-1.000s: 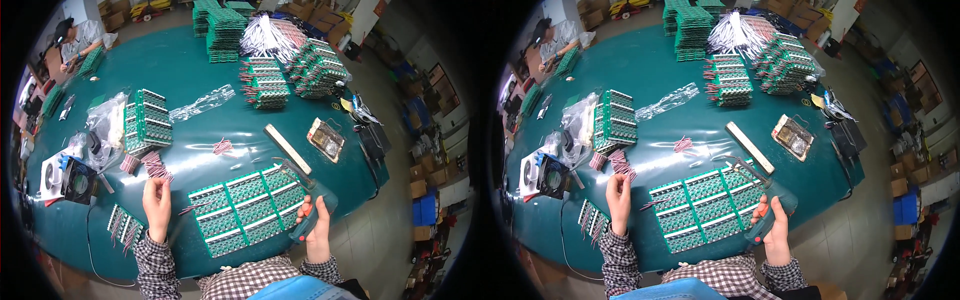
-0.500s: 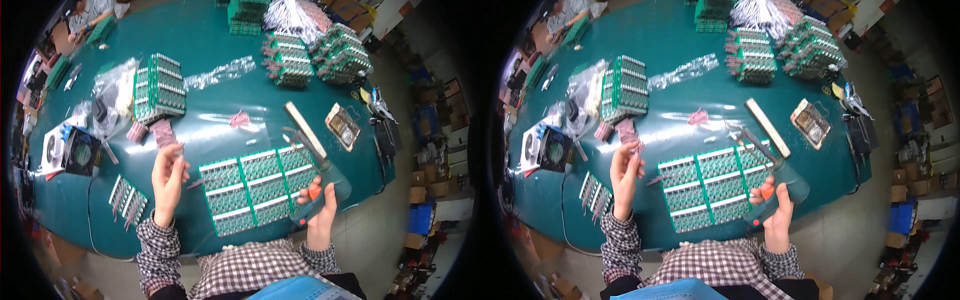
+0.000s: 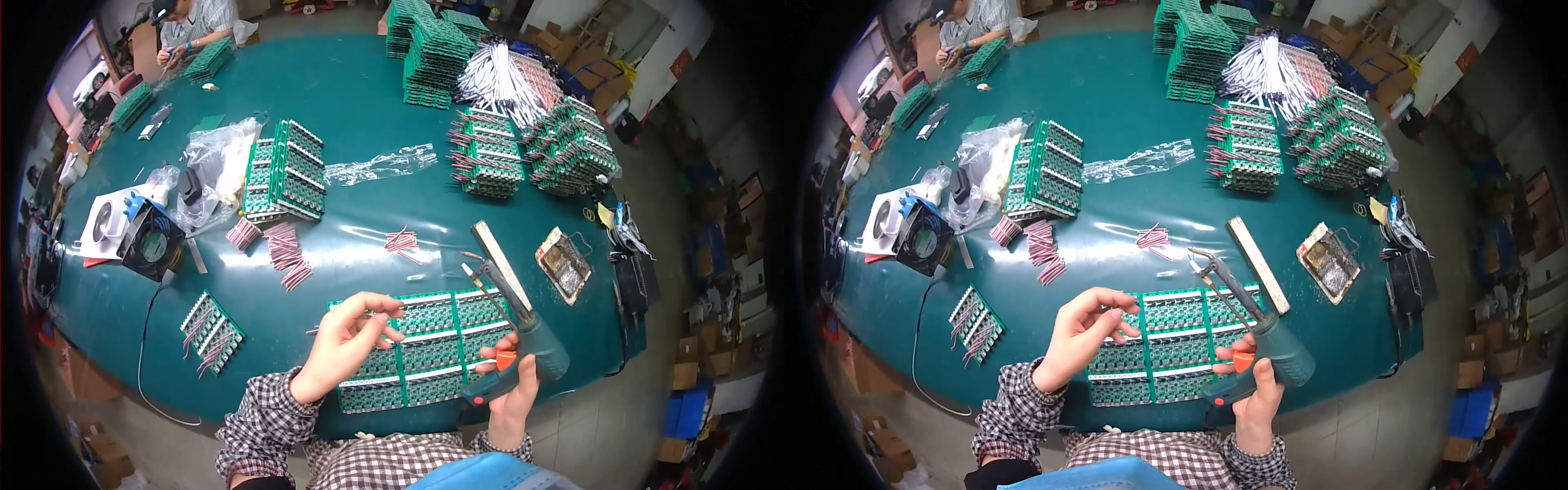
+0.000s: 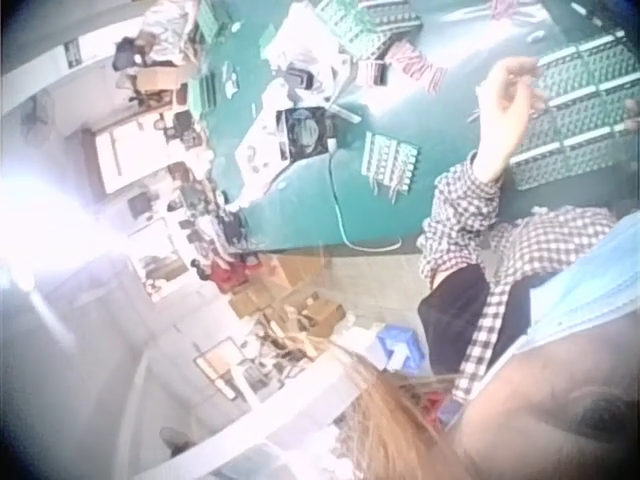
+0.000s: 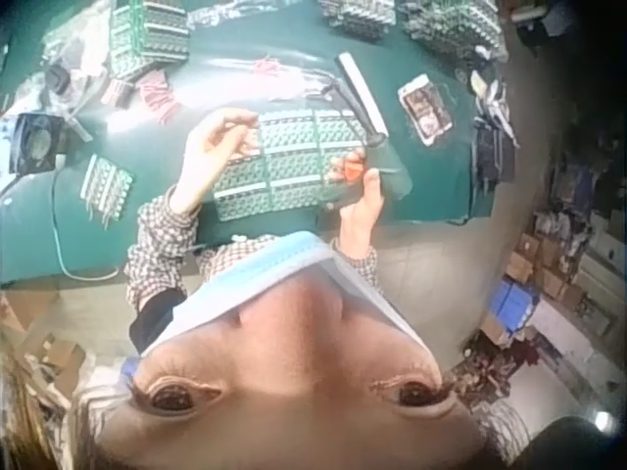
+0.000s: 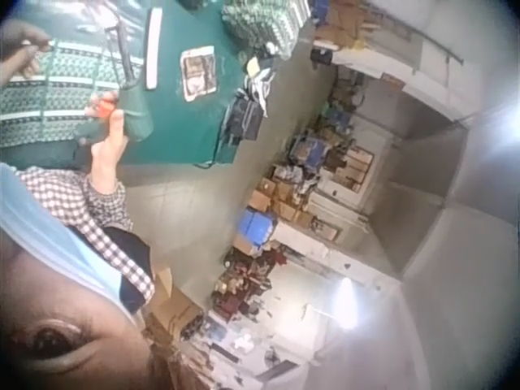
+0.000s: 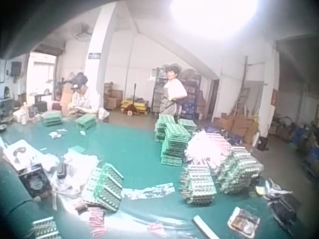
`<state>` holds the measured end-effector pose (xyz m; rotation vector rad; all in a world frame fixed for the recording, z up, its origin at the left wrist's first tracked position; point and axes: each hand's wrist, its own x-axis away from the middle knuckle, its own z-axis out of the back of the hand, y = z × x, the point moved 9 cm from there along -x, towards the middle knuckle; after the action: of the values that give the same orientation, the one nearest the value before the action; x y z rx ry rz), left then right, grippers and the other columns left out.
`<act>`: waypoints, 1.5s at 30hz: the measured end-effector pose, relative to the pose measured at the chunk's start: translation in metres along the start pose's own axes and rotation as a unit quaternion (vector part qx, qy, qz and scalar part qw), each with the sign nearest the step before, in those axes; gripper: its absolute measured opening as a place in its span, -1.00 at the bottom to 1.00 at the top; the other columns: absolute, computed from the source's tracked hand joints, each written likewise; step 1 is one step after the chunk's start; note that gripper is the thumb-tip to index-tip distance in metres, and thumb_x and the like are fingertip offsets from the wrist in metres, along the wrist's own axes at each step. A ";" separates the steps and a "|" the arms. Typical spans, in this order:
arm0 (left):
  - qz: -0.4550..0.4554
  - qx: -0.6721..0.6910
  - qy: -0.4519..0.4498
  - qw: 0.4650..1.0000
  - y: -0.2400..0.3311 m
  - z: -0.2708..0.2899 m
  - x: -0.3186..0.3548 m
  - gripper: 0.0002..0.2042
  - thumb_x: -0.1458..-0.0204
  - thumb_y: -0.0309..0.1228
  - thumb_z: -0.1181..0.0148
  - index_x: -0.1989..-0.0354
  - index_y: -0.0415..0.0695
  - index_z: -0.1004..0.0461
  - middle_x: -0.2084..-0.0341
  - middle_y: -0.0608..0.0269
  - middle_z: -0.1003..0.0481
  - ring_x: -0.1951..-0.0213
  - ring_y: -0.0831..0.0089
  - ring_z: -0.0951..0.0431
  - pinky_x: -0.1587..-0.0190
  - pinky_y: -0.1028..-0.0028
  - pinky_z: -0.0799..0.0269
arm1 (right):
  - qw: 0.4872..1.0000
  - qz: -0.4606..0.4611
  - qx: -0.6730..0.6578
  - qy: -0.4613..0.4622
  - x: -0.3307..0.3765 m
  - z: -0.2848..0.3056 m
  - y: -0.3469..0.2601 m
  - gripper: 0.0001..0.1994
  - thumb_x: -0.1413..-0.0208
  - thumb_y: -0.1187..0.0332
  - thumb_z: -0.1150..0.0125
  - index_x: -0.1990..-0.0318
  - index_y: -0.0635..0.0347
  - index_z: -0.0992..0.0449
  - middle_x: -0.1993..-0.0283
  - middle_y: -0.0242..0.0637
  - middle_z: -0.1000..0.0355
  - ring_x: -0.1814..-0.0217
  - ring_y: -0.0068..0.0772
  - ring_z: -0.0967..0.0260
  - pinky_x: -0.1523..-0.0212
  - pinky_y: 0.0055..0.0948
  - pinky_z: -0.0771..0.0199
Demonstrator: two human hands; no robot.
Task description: The person solders wires to circuit boards by positioning the wires onto contact points by hand and soldering them using a soldering gun.
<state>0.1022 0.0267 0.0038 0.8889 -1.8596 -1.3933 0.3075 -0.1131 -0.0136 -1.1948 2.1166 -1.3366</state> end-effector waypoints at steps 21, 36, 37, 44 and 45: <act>0.074 0.248 0.079 0.963 -0.019 -0.022 -0.009 -0.87 -0.12 -0.38 -0.05 0.26 -0.17 -0.41 0.40 0.36 -0.46 0.49 0.71 -0.37 0.43 0.73 -0.27 | 0.995 -0.004 0.057 -0.086 0.030 -0.023 0.017 -0.47 -0.03 0.16 -0.17 0.00 0.43 -0.25 0.26 -0.15 -0.38 0.21 -0.16 -0.45 0.31 -0.28 -0.61; 0.114 0.283 0.066 0.950 -0.038 -0.026 -0.015 -0.87 -0.10 -0.38 -0.06 0.27 -0.16 -0.43 0.44 0.37 -0.47 0.50 0.70 -0.37 0.43 0.69 -0.26 | 0.997 -0.021 0.044 -0.054 0.031 -0.016 0.024 -0.52 -0.07 0.15 -0.13 0.04 0.41 -0.26 0.31 -0.18 -0.38 0.45 -0.32 -0.42 0.48 -0.42 -0.49; 0.113 0.245 0.059 0.961 -0.036 -0.025 -0.014 -0.86 -0.11 -0.39 -0.05 0.24 -0.19 -0.43 0.40 0.33 -0.48 0.46 0.68 -0.41 0.39 0.68 -0.30 | 0.997 -0.035 0.047 -0.042 0.030 -0.013 0.026 -0.51 -0.06 0.11 -0.13 0.06 0.41 -0.27 0.31 -0.19 -0.38 0.48 -0.33 -0.42 0.53 -0.43 -0.48; 0.054 0.076 -0.011 0.996 -0.025 -0.004 0.000 -0.81 -0.14 -0.48 0.03 0.11 -0.27 -0.35 0.21 0.06 -0.49 0.28 0.48 -0.53 0.23 0.57 -0.45 | 0.996 -0.050 0.055 -0.040 0.021 -0.002 0.024 -0.50 -0.10 -0.03 -0.04 0.10 0.28 -0.23 0.34 -0.32 -0.29 0.52 -0.50 -0.34 0.61 -0.57 -0.39; 0.058 0.076 -0.008 0.995 -0.026 -0.002 0.000 -0.81 -0.14 -0.48 0.03 0.11 -0.27 -0.35 0.21 0.06 -0.49 0.28 0.48 -0.53 0.23 0.57 -0.45 | 0.996 -0.057 0.047 -0.044 0.019 0.000 0.025 -0.51 -0.10 -0.03 -0.04 0.09 0.26 -0.22 0.34 -0.33 -0.31 0.51 -0.50 -0.34 0.60 -0.57 -0.39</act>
<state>0.1074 0.0198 -0.0210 0.8296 -2.0186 -1.2043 0.2848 -0.1238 -0.0323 -1.3281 1.9276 -1.3890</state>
